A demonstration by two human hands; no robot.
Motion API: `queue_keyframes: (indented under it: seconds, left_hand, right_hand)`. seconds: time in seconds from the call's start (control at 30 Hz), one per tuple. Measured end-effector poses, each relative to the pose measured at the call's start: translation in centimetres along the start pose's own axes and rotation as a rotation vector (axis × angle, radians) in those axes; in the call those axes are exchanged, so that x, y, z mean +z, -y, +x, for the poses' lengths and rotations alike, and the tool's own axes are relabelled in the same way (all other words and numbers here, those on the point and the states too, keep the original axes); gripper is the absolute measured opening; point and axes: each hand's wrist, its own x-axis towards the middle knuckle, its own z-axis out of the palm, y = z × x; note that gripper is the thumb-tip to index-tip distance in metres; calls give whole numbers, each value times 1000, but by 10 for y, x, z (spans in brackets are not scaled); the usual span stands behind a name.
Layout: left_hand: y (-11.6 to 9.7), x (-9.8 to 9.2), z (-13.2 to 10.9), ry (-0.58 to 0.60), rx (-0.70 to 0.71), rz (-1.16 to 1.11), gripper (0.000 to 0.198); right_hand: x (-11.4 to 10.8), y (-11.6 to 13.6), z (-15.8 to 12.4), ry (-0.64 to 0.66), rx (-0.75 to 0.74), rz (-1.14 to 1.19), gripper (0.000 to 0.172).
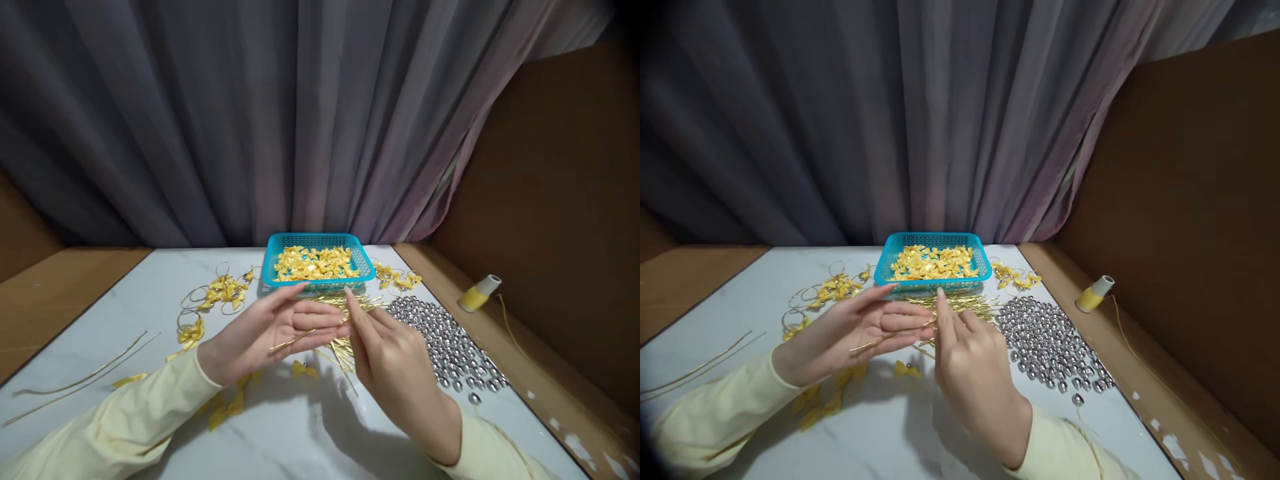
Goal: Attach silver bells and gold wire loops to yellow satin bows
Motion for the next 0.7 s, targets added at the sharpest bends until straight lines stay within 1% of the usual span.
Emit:
queue_keyframes:
  seconds: [0.07,0.1,0.17,0.23,0.37,0.43,0.47,0.57,0.6,0.7]
  left_hand:
    - [-2,-3,0,134,28,-95,45]
    - [-3,-4,0,182,56,-105,52]
    - [-4,-4,1,210,113,-71,66]
    - [-3,-3,1,192,147,-19,65]
    - [1,0,3,169,217,32,52]
    - [2,0,3,140,232,44,45]
    - [3,0,3,117,238,49,41]
    - [4,-1,2,60,250,50,32]
    - [3,-1,2,39,245,54,29]
    - [2,0,2,-41,221,81,19]
  right_hand:
    - [2,-4,2,9,48,-12,41]
    - [3,-5,3,19,78,-1,41]
    - [4,-8,3,47,146,68,41]
    - [5,-10,3,88,205,177,42]
    - [3,-11,5,130,289,351,41]
    - [0,-10,9,164,344,490,38]
    - [-2,-11,11,208,380,600,35]
    - [-5,-14,19,388,524,1030,29]
    - [-5,-15,21,425,581,1156,28]
    - [-2,-21,24,451,707,1418,26]
